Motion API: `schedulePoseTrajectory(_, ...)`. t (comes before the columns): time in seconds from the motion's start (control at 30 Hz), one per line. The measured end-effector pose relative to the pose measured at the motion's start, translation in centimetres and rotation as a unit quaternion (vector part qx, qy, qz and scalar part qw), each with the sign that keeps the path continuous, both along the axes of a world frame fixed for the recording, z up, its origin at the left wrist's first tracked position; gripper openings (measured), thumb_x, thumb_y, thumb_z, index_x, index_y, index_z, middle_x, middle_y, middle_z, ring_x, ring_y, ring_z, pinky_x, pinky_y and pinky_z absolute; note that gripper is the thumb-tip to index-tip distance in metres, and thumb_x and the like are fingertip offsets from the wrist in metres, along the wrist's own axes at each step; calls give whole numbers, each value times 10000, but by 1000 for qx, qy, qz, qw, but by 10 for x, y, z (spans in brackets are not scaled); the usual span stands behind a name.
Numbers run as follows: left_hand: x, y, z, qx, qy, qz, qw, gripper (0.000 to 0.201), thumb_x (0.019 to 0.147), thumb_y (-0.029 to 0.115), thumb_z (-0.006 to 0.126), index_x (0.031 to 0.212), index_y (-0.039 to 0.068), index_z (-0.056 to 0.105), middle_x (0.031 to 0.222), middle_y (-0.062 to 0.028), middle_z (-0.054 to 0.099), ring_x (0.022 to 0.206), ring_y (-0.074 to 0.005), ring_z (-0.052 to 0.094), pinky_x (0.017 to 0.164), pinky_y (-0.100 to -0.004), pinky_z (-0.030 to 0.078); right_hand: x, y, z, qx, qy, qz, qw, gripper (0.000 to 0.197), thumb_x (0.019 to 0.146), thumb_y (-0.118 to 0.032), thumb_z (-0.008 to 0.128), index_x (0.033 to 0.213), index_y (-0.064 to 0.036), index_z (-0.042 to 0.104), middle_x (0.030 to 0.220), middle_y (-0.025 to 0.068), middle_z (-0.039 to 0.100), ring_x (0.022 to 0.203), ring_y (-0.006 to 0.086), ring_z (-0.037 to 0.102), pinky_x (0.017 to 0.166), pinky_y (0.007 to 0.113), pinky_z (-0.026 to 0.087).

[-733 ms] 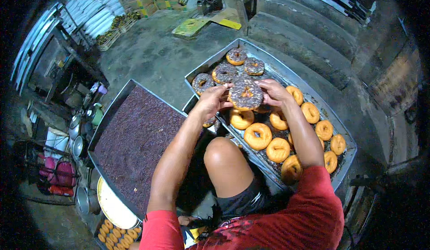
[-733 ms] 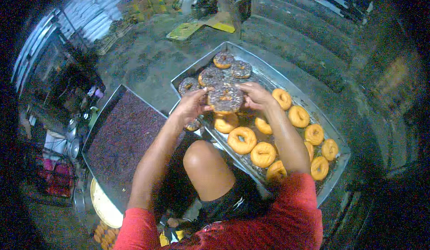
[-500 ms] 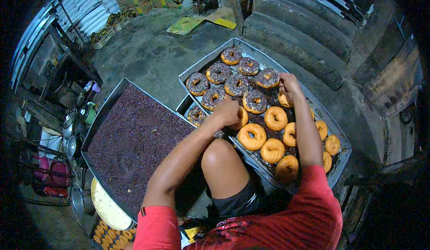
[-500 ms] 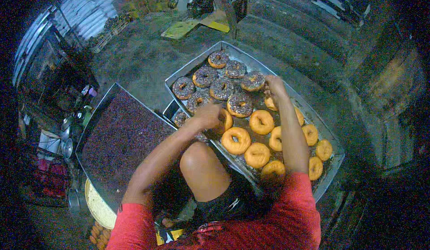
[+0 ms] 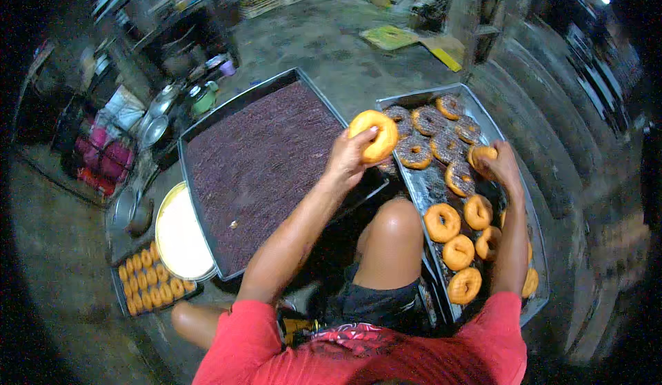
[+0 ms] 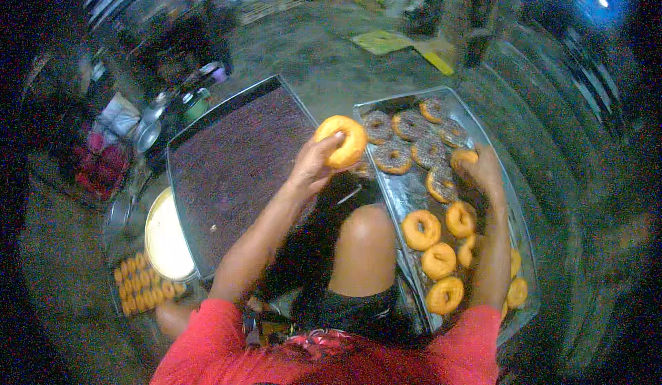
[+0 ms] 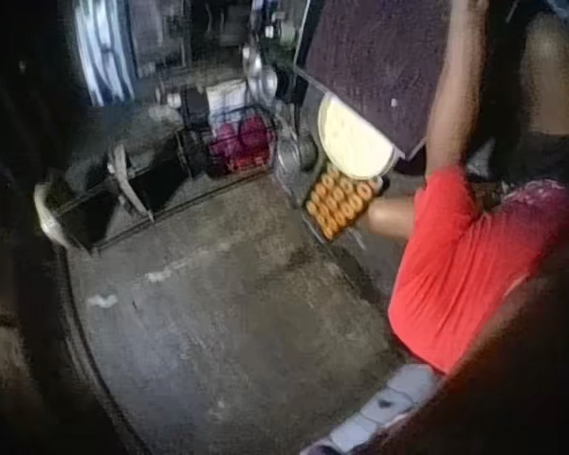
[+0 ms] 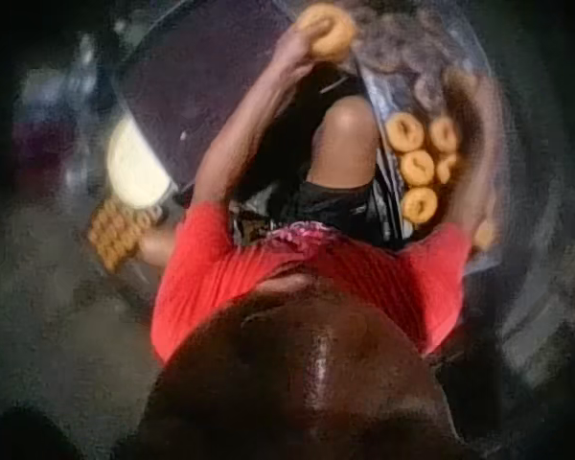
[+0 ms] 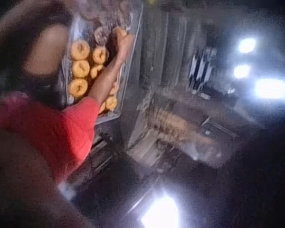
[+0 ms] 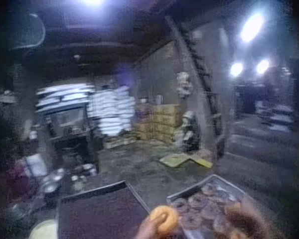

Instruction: The person sits on the floor and repeatedly picks up plain doughnuts, splits them open, fills them with a creamy substance from a bucket, and then rolls them in a tray of dark seeds before placing them on a tray.

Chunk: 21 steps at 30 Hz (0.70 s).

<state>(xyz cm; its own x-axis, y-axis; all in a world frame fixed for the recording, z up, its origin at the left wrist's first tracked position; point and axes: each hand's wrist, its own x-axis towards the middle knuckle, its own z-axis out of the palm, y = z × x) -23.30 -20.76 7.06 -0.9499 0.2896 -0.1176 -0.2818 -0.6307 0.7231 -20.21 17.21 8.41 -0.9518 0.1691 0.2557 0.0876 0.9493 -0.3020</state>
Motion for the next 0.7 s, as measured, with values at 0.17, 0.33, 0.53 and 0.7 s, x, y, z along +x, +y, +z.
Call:
schedulePoseTrajectory(0.17,20,-46,4,103,44,132,985,316,959,210,564,1236,66,519,1121,-100,627,982,-234,649,811,-424,566,-29,-273,47,-212,126,257,935,434,867,-237,697,1196,-6,532,992,113,607,930,254,619,848,355,481)
schedulePoseTrajectory(0.33,82,-227,34,149,157,95,972,497,1012,404,394,1371,63,444,1309,-128,553,1184,-276,574,1027,-484,448,-20,-426,90,-208,-42,533,819,481,841,-285,719,1198,-37,512,1108,192,636,1019,316,644,881,399,505)
schedulePoseTrajectory(0.53,225,-388,33,-105,110,281,948,624,948,306,587,1478,116,317,1324,-93,518,1183,-214,574,952,-457,522,38,-620,54,-254,-66,694,670,623,768,-165,738,1313,-34,467,1240,138,575,1154,248,572,1009,373,438)
schedulePoseTrajectory(0.7,273,-451,-9,-194,-58,504,840,724,837,270,721,1446,83,377,1141,-118,599,981,-224,644,780,-395,580,48,-732,-18,-122,-293,705,634,565,736,-249,709,1226,4,583,1165,219,620,1037,308,632,877,432,521)
